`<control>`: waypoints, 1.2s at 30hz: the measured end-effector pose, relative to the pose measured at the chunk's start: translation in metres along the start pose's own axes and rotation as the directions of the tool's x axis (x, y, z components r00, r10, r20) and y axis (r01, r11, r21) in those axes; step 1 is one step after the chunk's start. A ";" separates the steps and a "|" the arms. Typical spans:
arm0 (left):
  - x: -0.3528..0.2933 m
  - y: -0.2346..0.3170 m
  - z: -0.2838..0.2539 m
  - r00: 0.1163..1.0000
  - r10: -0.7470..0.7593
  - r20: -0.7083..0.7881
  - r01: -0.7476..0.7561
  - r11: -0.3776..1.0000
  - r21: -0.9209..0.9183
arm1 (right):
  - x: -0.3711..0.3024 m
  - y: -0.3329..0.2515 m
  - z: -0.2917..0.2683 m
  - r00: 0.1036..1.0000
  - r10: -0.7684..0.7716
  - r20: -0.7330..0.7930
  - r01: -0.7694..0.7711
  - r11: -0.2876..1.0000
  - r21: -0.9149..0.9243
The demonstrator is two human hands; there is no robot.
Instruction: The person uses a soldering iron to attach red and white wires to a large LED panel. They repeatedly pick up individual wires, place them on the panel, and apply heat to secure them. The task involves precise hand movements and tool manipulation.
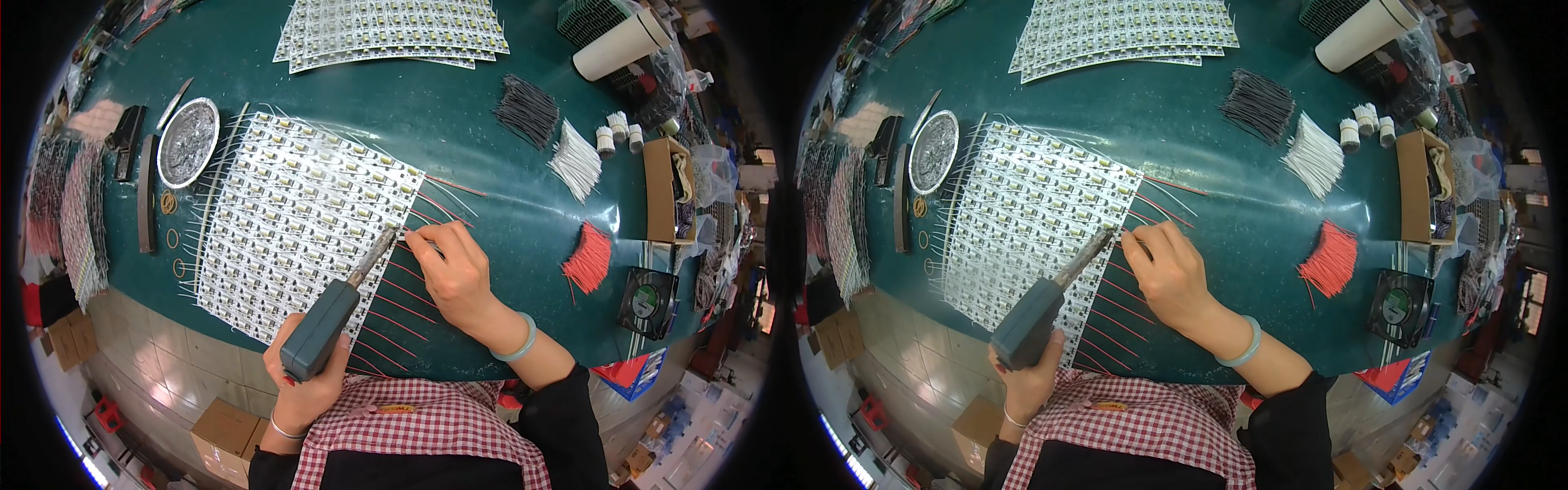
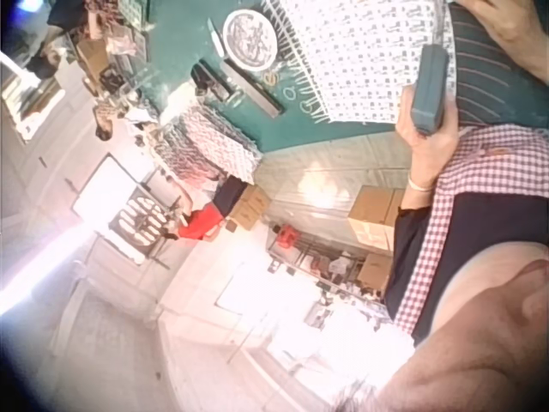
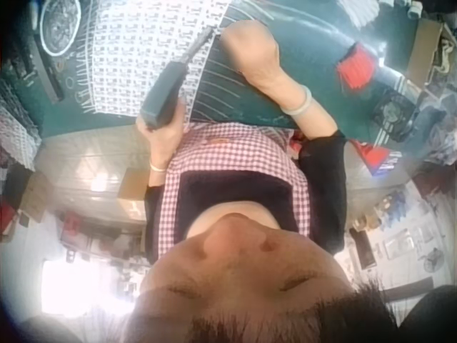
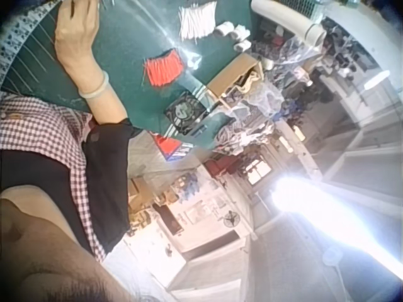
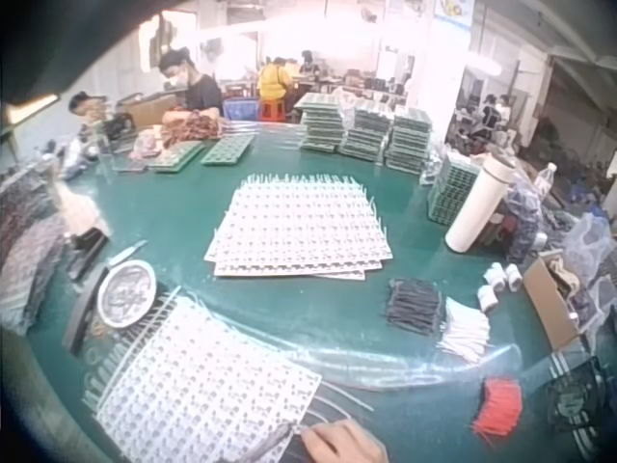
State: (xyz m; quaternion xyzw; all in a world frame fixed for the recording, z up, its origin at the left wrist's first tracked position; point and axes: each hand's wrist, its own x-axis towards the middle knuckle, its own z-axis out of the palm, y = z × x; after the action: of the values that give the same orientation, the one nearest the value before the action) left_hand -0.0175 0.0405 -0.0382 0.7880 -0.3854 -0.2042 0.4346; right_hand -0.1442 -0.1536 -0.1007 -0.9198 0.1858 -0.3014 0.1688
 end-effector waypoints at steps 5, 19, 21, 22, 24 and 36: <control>-0.005 0.000 -0.004 0.994 -0.107 0.025 0.108 0.994 -0.013 | 0.000 0.000 -0.001 1.000 0.008 -0.005 -0.008 1.000 0.014; -0.014 -0.001 -0.009 0.993 -0.116 -0.016 0.115 0.992 -0.051 | 0.001 -0.004 -0.006 0.998 -0.043 -0.047 0.040 0.998 -0.057; -0.016 -0.001 -0.009 0.992 -0.124 -0.023 0.122 0.991 -0.059 | 0.002 -0.010 -0.006 0.996 -0.038 -0.085 0.038 0.999 0.000; -0.016 -0.001 -0.010 0.993 -0.115 -0.018 0.114 0.992 -0.045 | 0.002 -0.012 -0.006 0.994 -0.032 -0.104 0.035 0.999 0.027; -0.017 -0.002 -0.011 0.994 -0.106 -0.008 0.105 0.994 -0.033 | -0.002 -0.014 -0.004 0.998 -0.019 -0.068 0.023 0.998 0.052; -0.020 -0.001 -0.009 0.992 -0.125 0.015 0.126 0.990 -0.067 | -0.008 -0.014 0.001 1.000 -0.013 -0.011 0.014 0.998 0.053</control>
State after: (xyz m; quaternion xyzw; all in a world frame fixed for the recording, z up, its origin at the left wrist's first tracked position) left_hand -0.0234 0.0617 -0.0345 0.7942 -0.3301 -0.2486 0.4454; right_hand -0.1464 -0.1382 -0.0992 -0.9147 0.1724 -0.3122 0.1903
